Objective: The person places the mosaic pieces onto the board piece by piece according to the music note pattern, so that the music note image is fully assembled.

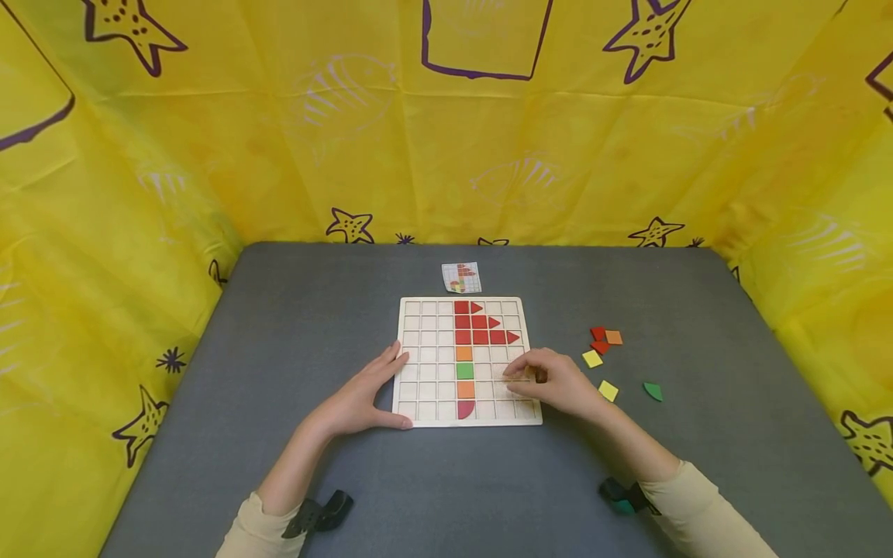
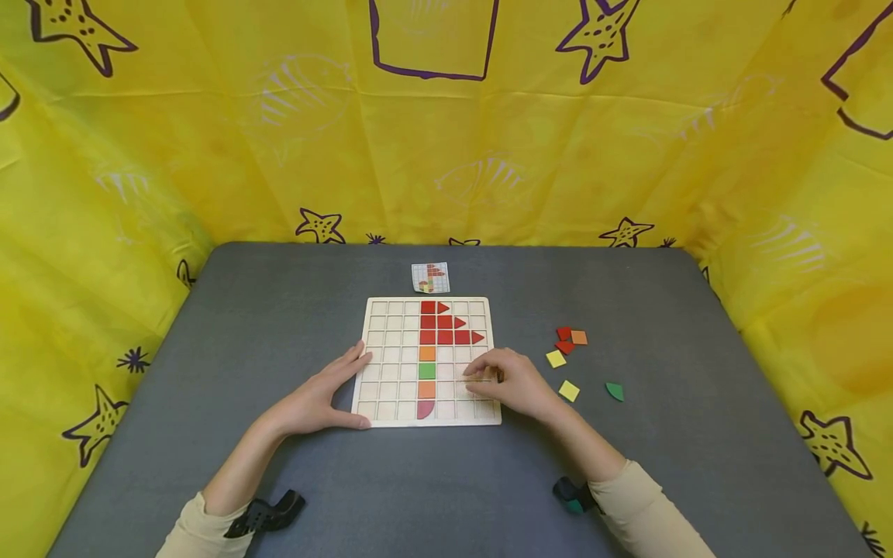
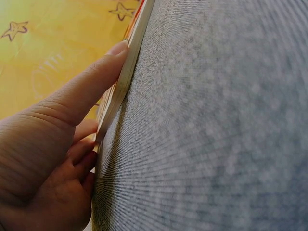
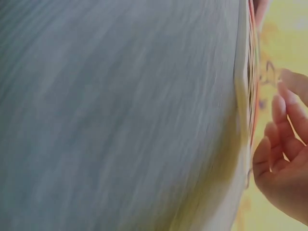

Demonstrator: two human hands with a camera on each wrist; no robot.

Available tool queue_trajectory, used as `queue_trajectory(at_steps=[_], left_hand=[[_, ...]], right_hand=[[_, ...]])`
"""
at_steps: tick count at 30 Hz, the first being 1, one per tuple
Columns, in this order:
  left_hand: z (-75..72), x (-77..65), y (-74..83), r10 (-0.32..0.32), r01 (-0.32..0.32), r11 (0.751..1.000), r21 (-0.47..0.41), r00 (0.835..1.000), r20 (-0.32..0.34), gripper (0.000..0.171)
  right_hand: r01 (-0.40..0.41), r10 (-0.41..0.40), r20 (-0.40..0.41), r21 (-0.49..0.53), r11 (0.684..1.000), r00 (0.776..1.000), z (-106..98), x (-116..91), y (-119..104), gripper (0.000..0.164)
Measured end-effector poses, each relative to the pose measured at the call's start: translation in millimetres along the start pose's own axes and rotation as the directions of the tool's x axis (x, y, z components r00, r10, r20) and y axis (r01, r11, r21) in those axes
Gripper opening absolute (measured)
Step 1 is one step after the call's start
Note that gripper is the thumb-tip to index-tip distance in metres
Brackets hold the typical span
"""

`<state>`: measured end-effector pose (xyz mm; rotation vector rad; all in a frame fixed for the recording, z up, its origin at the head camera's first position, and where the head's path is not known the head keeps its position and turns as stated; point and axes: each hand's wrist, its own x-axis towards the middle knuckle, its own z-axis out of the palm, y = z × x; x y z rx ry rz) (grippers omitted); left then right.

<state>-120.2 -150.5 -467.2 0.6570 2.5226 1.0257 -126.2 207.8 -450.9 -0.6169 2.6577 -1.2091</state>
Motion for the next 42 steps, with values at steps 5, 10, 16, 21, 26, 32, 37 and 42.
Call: queue_trajectory(at_steps=[5,10,16,21,26,32,37,42], left_hand=[[0.2,-0.5,-0.5,0.006,-0.006,1.000,0.003,1.000,-0.004,0.107],[0.2,-0.8,-1.0,0.021,-0.021,1.000,0.003,1.000,-0.013,0.107],[0.0,-0.8,-1.1,0.003,-0.003,1.000,0.003,1.000,0.000,0.108],[0.2,-0.6,-0.4,-0.002,0.002,1.000,-0.004,1.000,0.003,0.108],[0.2,-0.5,0.3,-0.001,0.001,1.000,0.001,1.000,0.001,0.108],[0.3,-0.8,0.4,0.004,-0.004,1.000,0.006,1.000,-0.002,0.107],[0.8,-0.5,0.1,0.011,-0.011,1.000,0.006,1.000,-0.011,0.107],[0.5,-0.1,0.5,0.011,-0.011,1.000,0.006,1.000,-0.007,0.106]], right_hand=[[-0.091,0.093,-0.071,0.034,0.995,0.993,-19.7,-11.9,19.9,0.019],[-0.146,0.141,-0.148,-0.024,0.989,0.979,-39.1,-25.2,38.6,0.021],[-0.193,0.175,-0.179,-0.089,0.977,0.968,-59.4,-37.9,55.5,0.024],[-0.210,0.181,-0.194,-0.142,0.967,0.964,-71.9,-45.6,65.3,0.027],[-0.209,0.171,-0.205,-0.182,0.961,0.964,-77.9,-49.1,74.6,0.029],[-0.188,0.146,-0.200,-0.212,0.959,0.969,-79.3,-48.1,79.0,0.031],[-0.195,0.156,-0.186,-0.215,0.957,0.970,-81.8,-46.5,77.0,0.027],[-0.216,0.178,-0.181,-0.223,0.950,0.967,-83.0,-44.7,75.3,0.025]])
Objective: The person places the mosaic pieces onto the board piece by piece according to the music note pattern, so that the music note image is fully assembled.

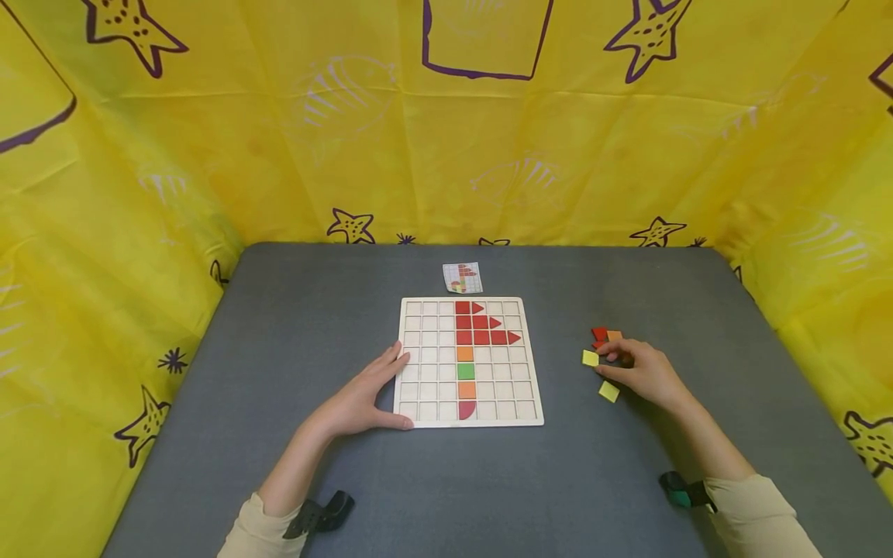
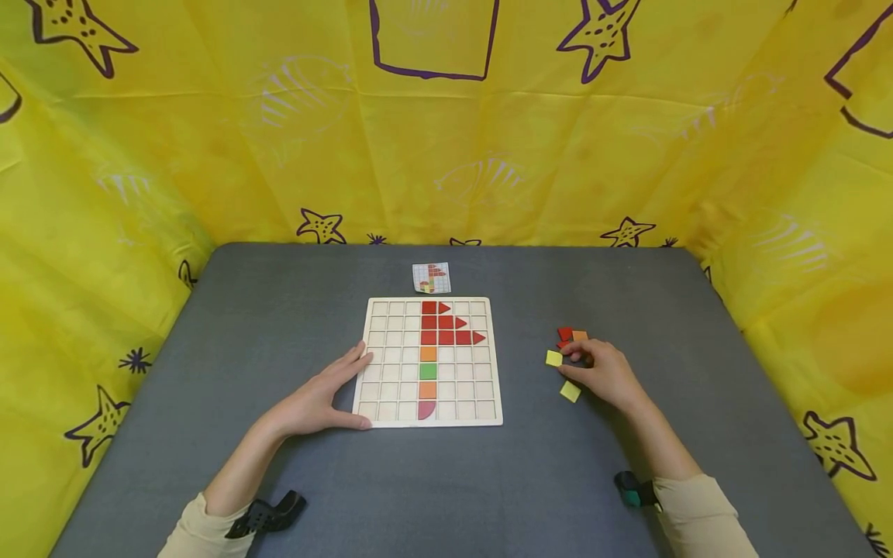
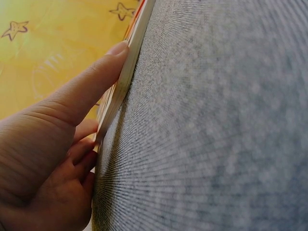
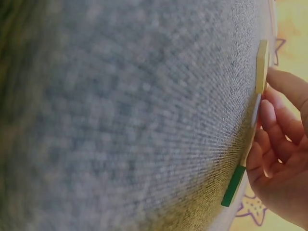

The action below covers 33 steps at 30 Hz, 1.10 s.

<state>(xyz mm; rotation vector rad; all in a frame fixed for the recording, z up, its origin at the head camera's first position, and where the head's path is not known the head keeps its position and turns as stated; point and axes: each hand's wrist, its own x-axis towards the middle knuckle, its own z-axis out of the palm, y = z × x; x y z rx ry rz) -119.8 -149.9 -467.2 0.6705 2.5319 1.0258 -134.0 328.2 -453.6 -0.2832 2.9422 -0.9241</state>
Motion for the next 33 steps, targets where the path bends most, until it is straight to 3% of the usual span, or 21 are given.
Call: queue_trajectory(at_steps=[14,22,33], left_hand=[[0.8,0.6,-1.9,0.003,-0.003,1.000,0.000,1.000,-0.002,0.106],[0.4,0.1,-0.9,-0.002,0.002,1.000,-0.001,1.000,-0.004,0.107],[0.6,0.4,-2.2,0.016,-0.016,1.000,0.002,1.000,-0.011,0.107]], right_hand=[[-0.014,0.013,-0.042,-0.020,1.000,0.999,11.0,3.0,-8.7,0.026],[-0.018,0.021,-0.030,0.116,0.993,0.999,25.8,8.4,-32.5,0.029],[-0.010,-0.008,0.052,0.327,0.945,0.999,54.7,18.6,-83.7,0.028]])
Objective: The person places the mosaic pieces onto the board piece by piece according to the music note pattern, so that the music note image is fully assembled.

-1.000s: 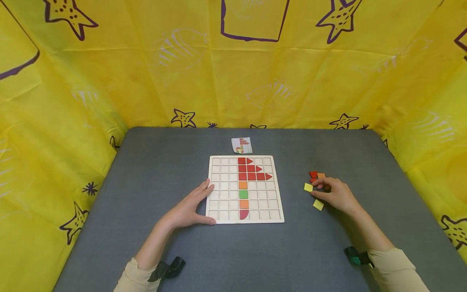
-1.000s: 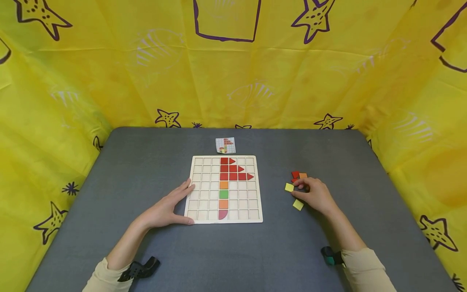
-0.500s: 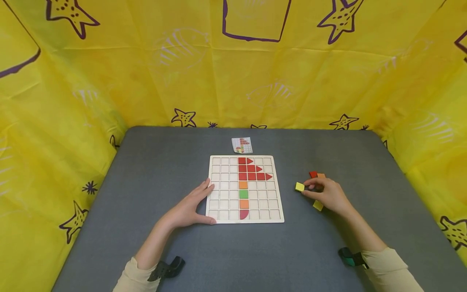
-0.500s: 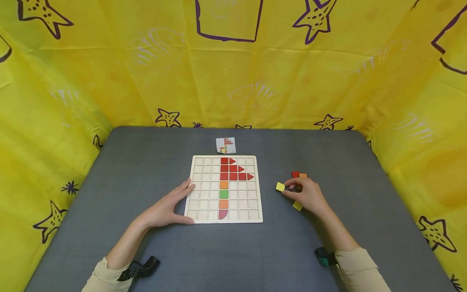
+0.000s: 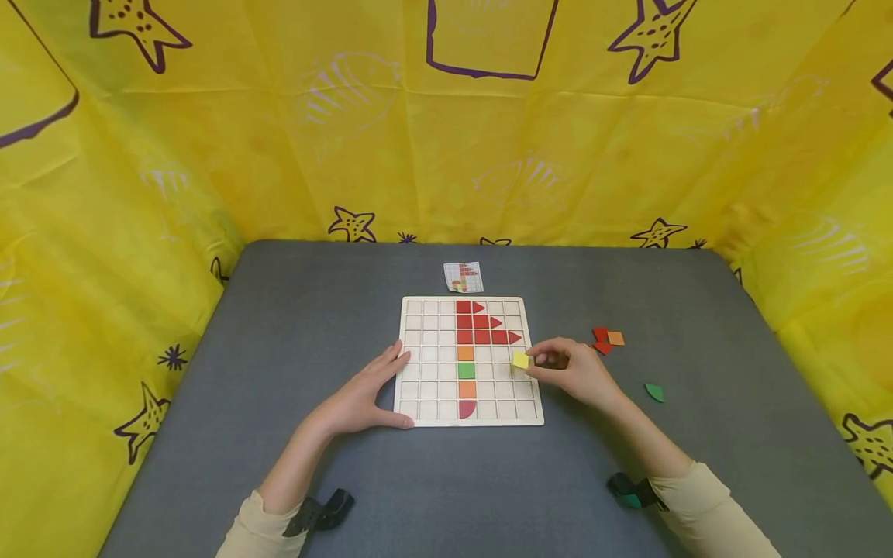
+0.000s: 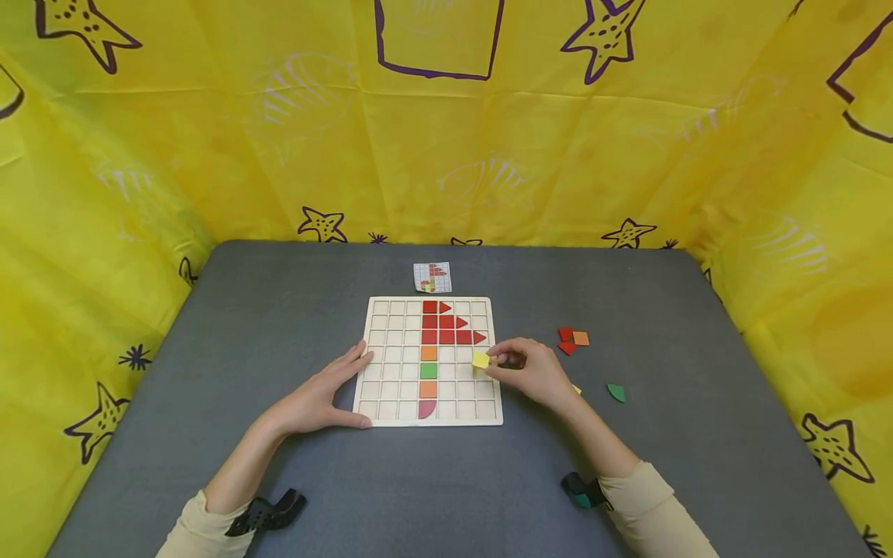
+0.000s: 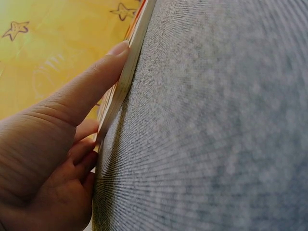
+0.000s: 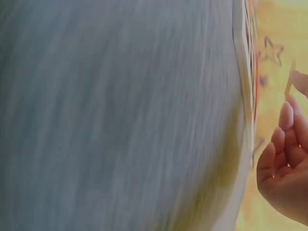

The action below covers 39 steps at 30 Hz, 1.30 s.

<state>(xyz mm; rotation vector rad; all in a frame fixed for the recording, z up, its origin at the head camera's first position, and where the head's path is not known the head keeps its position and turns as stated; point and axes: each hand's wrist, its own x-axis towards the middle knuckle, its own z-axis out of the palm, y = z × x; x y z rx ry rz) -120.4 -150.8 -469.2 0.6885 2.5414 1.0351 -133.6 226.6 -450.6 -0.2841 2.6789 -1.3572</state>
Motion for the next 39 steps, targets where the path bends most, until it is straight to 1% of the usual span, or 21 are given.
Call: queue_trajectory(at_steps=[6,11,14,18,23,28,33,39], left_hand=[[-0.5,0.0,-0.4,-0.009,0.008,1.000,0.001,1.000,0.012,0.108],[-0.3,0.4,-1.8,-0.004,0.004,1.000,-0.004,1.000,0.014,0.108],[-0.1,0.4,-2.4,0.007,-0.007,1.000,-0.004,1.000,0.009,0.107],[0.6,0.2,-3.2,0.017,-0.017,1.000,-0.011,1.000,0.002,0.106],[0.7,0.1,-2.9,0.012,-0.011,1.000,-0.021,1.000,0.004,0.106],[-0.1,0.2,-1.7,0.002,-0.002,1.000,-0.018,1.000,0.007,0.106],[-0.3,-0.1,-0.7,-0.005,0.005,1.000,-0.020,1.000,0.013,0.106],[-0.4,-0.5,-1.3,-0.001,0.001,1.000,-0.021,1.000,0.010,0.107]], right_hand=[[0.029,-0.033,0.083,0.054,0.998,0.996,27.9,7.2,-15.8,0.027],[0.082,-0.087,0.133,0.039,0.996,0.987,48.7,13.7,-28.5,0.024],[0.142,-0.138,0.158,-0.013,0.990,0.978,59.3,18.2,-34.4,0.023],[0.226,-0.205,0.191,-0.097,0.969,0.960,70.0,22.6,-43.3,0.021],[0.283,-0.243,0.202,-0.201,0.938,0.949,79.0,24.2,-52.8,0.018],[0.285,-0.237,0.194,-0.274,0.919,0.952,84.1,24.4,-57.1,0.018],[0.261,-0.210,0.194,-0.290,0.921,0.958,86.0,24.6,-58.3,0.018],[0.243,-0.187,0.206,-0.293,0.925,0.960,87.2,24.3,-58.3,0.020]])
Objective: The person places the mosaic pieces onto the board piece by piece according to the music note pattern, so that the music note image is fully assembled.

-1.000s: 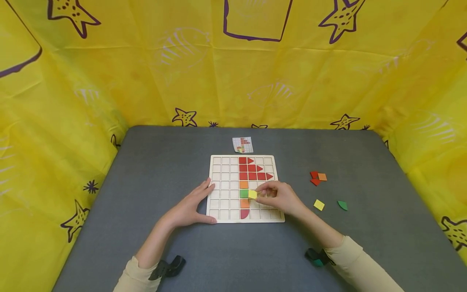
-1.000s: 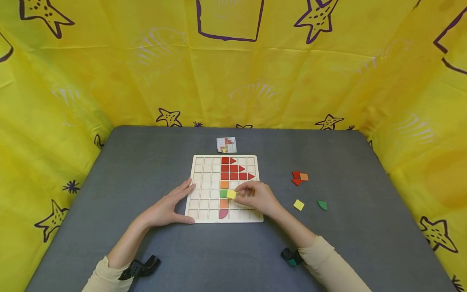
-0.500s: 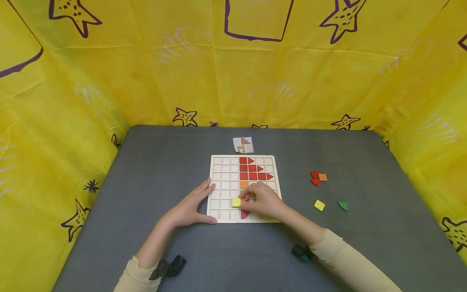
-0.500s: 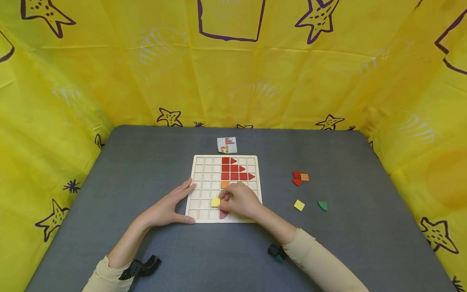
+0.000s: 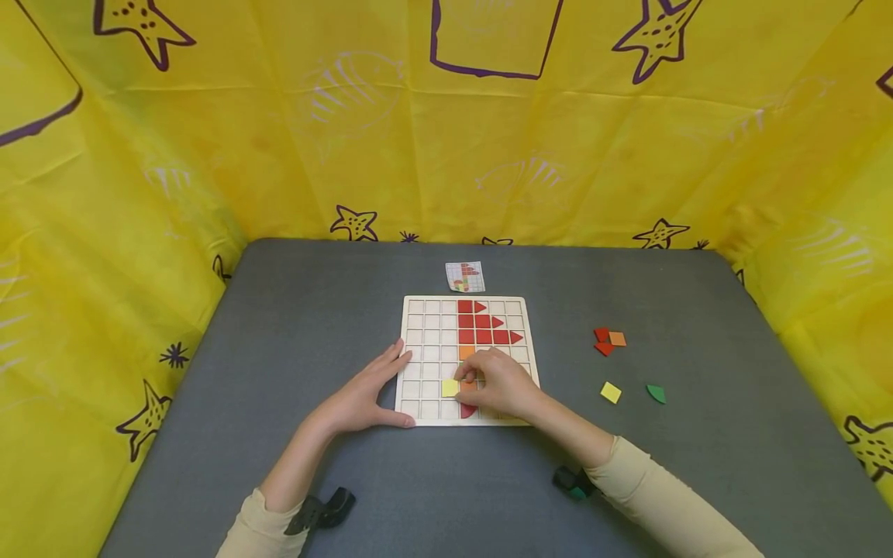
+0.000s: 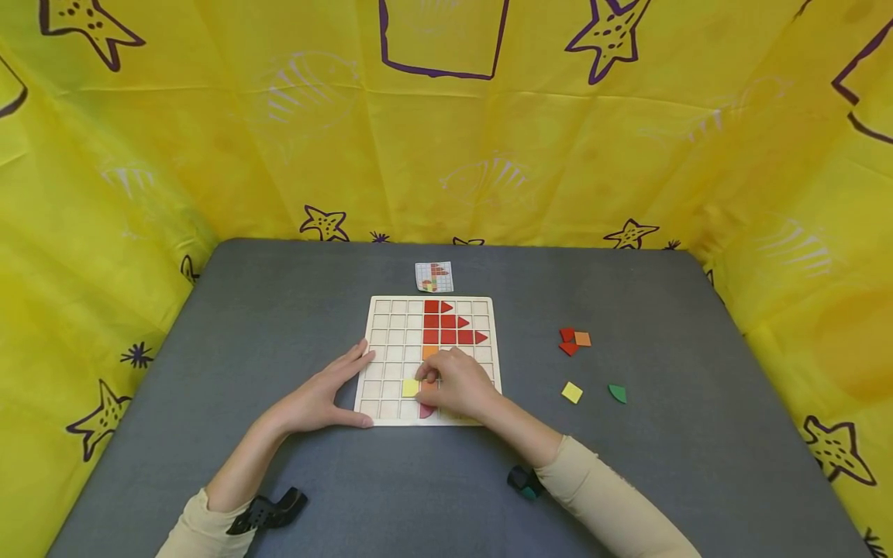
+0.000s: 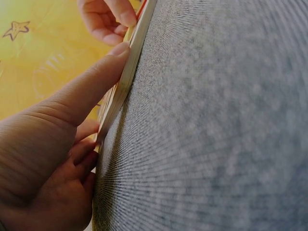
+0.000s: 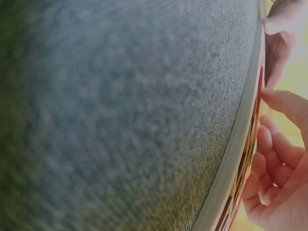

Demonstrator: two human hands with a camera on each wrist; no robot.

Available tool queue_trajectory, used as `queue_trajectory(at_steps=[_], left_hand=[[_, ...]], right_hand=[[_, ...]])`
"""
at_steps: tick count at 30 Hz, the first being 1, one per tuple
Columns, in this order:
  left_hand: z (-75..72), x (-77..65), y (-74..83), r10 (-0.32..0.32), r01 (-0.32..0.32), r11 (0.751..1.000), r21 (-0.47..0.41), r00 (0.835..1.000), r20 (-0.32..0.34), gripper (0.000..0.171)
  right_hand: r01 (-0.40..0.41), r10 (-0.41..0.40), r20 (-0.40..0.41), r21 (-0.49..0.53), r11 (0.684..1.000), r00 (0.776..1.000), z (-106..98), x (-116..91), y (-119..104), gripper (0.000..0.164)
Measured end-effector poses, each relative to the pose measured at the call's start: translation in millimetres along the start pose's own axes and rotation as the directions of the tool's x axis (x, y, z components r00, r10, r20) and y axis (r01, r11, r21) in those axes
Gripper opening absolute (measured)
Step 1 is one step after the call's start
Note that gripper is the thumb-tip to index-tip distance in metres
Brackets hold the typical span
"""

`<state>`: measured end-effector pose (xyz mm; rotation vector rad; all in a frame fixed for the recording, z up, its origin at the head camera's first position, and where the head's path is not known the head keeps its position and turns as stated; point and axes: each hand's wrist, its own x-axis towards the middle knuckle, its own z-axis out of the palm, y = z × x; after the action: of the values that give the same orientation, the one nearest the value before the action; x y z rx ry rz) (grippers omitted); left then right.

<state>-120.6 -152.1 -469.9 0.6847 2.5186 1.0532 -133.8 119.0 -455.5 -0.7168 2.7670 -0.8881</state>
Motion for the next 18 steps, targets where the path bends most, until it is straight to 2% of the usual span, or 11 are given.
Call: queue_trajectory(at_steps=[8,12,18], left_hand=[[0.6,0.7,0.0,-0.002,0.002,1.000,-0.002,1.000,0.002,0.106],[0.7,1.2,0.3,0.005,-0.005,1.000,-0.001,1.000,-0.002,0.106],[0.3,0.9,0.9,0.001,-0.001,1.000,0.003,1.000,-0.003,0.107]], right_hand=[[0.021,-0.021,-0.013,0.034,0.999,1.000,-2.5,-2.9,1.8,0.021],[0.029,-0.027,-0.016,0.122,0.992,0.999,-9.7,-6.8,10.1,0.021],[-0.078,0.083,-0.012,0.218,0.973,0.996,-28.7,-23.0,33.8,0.023]])
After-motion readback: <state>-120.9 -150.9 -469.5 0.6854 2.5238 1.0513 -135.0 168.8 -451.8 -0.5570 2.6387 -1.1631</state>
